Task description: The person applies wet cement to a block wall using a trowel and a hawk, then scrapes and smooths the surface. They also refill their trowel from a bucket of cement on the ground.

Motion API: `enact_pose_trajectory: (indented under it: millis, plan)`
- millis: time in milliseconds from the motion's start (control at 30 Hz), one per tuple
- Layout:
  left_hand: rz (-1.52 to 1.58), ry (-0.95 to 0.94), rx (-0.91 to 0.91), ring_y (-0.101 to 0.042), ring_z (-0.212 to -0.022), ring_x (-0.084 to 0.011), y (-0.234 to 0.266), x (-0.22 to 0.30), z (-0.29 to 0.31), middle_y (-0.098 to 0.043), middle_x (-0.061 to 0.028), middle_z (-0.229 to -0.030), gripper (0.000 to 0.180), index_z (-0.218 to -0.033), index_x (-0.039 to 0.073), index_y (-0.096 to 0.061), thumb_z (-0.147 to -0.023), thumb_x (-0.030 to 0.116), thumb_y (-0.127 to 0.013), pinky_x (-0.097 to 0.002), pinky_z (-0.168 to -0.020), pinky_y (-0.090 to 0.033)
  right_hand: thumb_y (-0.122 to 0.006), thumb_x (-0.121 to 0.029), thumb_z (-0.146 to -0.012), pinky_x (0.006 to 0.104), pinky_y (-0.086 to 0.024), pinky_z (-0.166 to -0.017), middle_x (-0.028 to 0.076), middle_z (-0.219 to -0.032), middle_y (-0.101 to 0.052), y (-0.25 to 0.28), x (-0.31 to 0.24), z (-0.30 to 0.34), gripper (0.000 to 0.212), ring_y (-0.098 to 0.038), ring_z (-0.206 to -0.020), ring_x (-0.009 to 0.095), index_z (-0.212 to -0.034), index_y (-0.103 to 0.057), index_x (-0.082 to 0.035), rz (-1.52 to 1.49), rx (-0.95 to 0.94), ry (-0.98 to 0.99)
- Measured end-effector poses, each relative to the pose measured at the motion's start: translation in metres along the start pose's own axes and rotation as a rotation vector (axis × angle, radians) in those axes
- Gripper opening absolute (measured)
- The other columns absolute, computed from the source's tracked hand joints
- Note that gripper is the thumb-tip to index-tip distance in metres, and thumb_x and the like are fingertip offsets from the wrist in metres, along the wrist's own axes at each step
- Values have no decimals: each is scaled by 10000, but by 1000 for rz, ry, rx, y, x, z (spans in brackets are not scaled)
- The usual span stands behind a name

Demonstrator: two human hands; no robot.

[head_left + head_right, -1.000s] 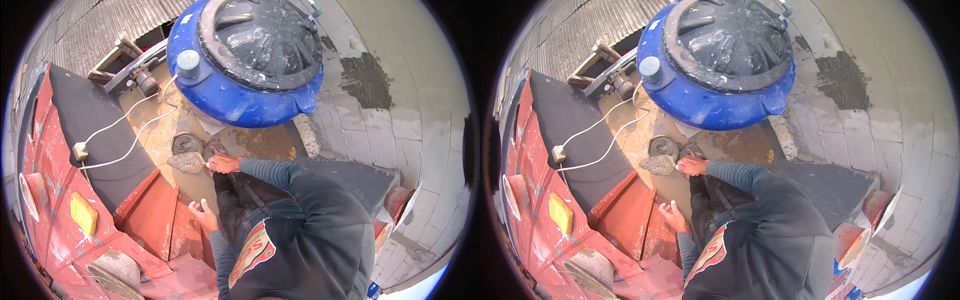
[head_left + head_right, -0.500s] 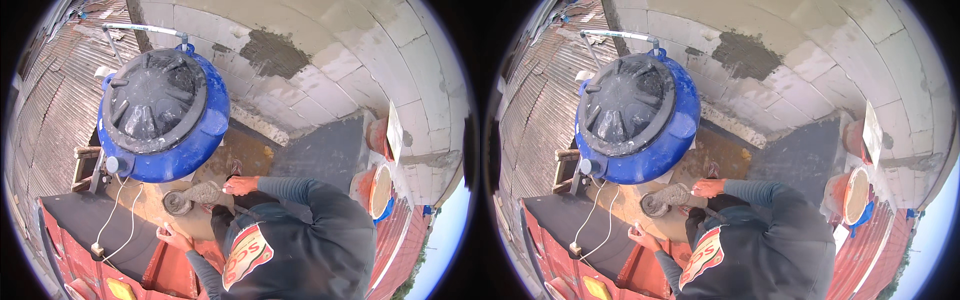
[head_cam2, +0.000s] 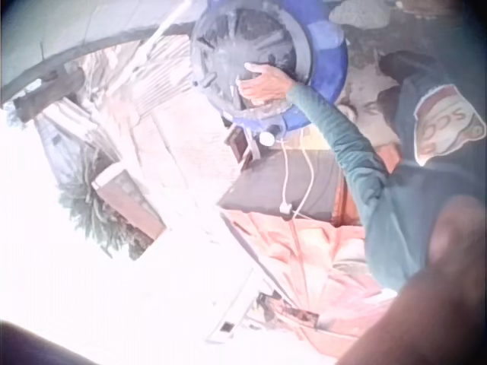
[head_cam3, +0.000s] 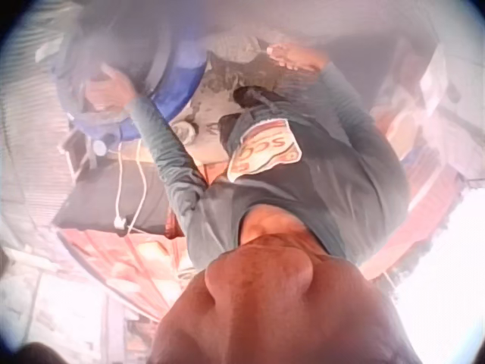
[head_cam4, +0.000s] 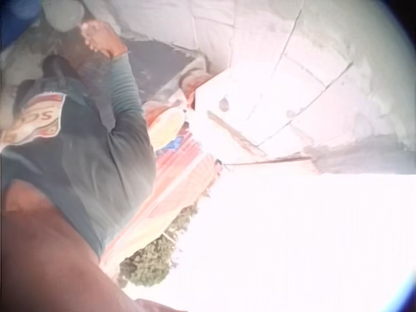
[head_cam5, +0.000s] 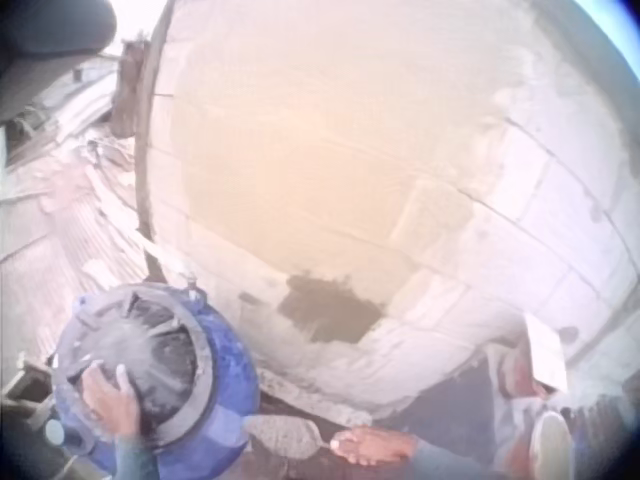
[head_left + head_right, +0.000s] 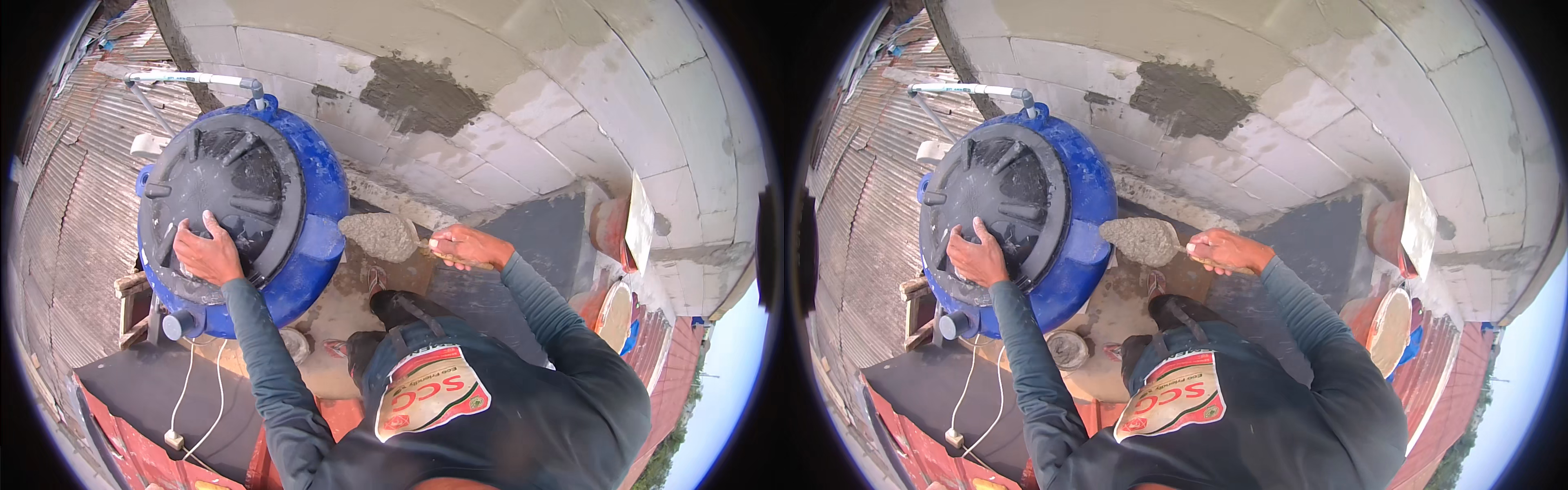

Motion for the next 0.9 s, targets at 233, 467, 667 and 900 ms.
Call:
enact_pose_trajectory:
  millis: [233, 467, 667, 900]
  plan:
    - [-200, -28, 28, -592, -1133, -341, -11, 4, -1, -616, -112, -1158, 474, -1219, 86, -622, -963, 484, -656, -504, -957, -453, -509, -465, -1047, 239, -442, -453, 4, -727, -551, 66, -52, -25, 446, -517, -535, 69, -1049, -610, -30, -118, 7, 1]
    - [-299, -7, -28, -588, -1138, -346, -7, 12, -6, -599, -120, -1176, 465, -1195, 75, -624, -966, 479, -655, -497, -947, -467, -527, -448, -1067, 228, -427, -356, 27, -686, -570, 126, -87, -118, 422, -501, -463, 66, -1059, -596, -31, -350, -291, -52]
    - [-350, -16, -58, -579, -1145, -355, -16, 23, -9, -592, -136, -1199, 470, -1218, 78, -622, -975, 479, -645, -491, -943, -468, -421, -444, -1102, 218, -392, -341, 11, -705, -494, 245, -76, -213, 413, -461, -466, 66, -1117, -546, -51, -850, -423, -75]
    - [-396, -14, -81, -559, -1155, -374, -17, 24, -9, -568, -163, -1256, 489, -1273, 62, -592, -1004, 470, -597, -486, -955, -455, -360, -396, -1119, 244, -414, -314, 103, -668, -491, 286, -144, -78, 449, -459, -401, 117, -1092, -543, 14, -855, -321, 445]
Point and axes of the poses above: each hand's wrist, its own z-axis away from the middle knuckle, its own y-axis out of the back of the hand, x = y × z, the point moved 2 cm from there along -z, towards the middle knuckle
